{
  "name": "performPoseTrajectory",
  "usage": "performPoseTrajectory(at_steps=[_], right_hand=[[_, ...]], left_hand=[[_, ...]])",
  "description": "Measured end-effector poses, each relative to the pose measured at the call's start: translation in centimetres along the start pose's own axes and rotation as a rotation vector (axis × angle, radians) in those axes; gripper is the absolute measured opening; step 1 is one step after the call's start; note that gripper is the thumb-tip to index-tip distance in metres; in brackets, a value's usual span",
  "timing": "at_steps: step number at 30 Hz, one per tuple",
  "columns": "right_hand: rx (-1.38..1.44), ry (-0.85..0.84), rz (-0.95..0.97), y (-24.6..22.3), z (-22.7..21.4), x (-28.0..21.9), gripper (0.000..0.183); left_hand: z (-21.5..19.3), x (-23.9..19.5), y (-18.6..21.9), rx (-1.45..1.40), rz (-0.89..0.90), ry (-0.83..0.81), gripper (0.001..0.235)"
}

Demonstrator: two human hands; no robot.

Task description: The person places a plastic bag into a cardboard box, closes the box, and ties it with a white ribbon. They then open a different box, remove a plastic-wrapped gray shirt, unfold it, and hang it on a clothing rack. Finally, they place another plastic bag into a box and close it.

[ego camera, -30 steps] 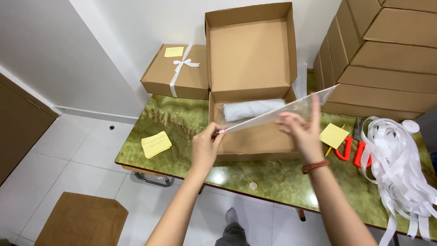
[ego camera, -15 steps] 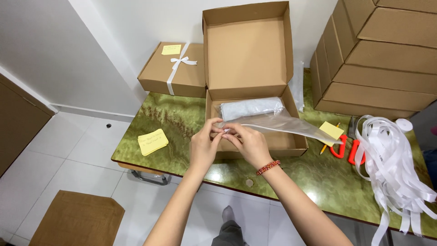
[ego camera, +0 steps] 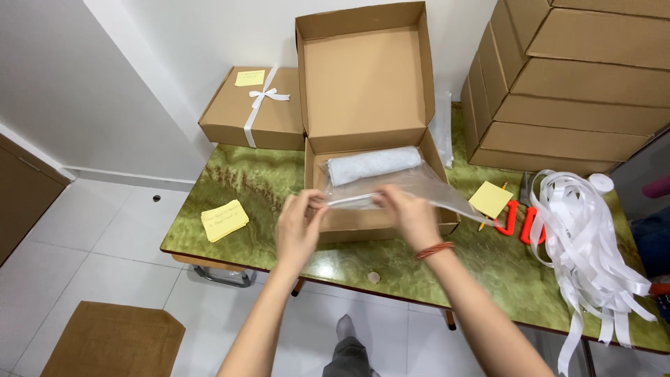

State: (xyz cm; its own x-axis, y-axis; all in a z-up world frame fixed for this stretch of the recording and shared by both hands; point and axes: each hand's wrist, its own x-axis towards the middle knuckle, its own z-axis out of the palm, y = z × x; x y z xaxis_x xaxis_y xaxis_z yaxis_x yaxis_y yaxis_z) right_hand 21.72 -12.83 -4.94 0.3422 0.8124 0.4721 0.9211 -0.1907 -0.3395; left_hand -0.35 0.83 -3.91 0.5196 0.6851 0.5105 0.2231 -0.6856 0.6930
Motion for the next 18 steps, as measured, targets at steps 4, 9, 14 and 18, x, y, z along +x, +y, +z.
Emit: performPoseTrajectory(at_steps=[4,9,14,18], right_hand=[[-0.019,0.055,0.195,8.4,-1.6,-2.4,0.018],[-0.106,0.112,0.375,14.5,-6.2,-5.7,0.010],[0.054,0.220,0.452,12.6,-7.3,-5.4,0.008],[0.386,0.279,0.431,10.5,-9.2,-4.4,0.009]], left_hand=[[-3.0,-0.2,-0.3,0.039,-0.061,0.056,0.025],[-3.5,-0.9,-3.3,0.007,-0.096,0.083,0.025],[-4.1,-1.3,0.3,0.230,0.068,0.023,0.029],[-2.9,-0.8,2.5,0.407,0.177,-0.052,0.046]])
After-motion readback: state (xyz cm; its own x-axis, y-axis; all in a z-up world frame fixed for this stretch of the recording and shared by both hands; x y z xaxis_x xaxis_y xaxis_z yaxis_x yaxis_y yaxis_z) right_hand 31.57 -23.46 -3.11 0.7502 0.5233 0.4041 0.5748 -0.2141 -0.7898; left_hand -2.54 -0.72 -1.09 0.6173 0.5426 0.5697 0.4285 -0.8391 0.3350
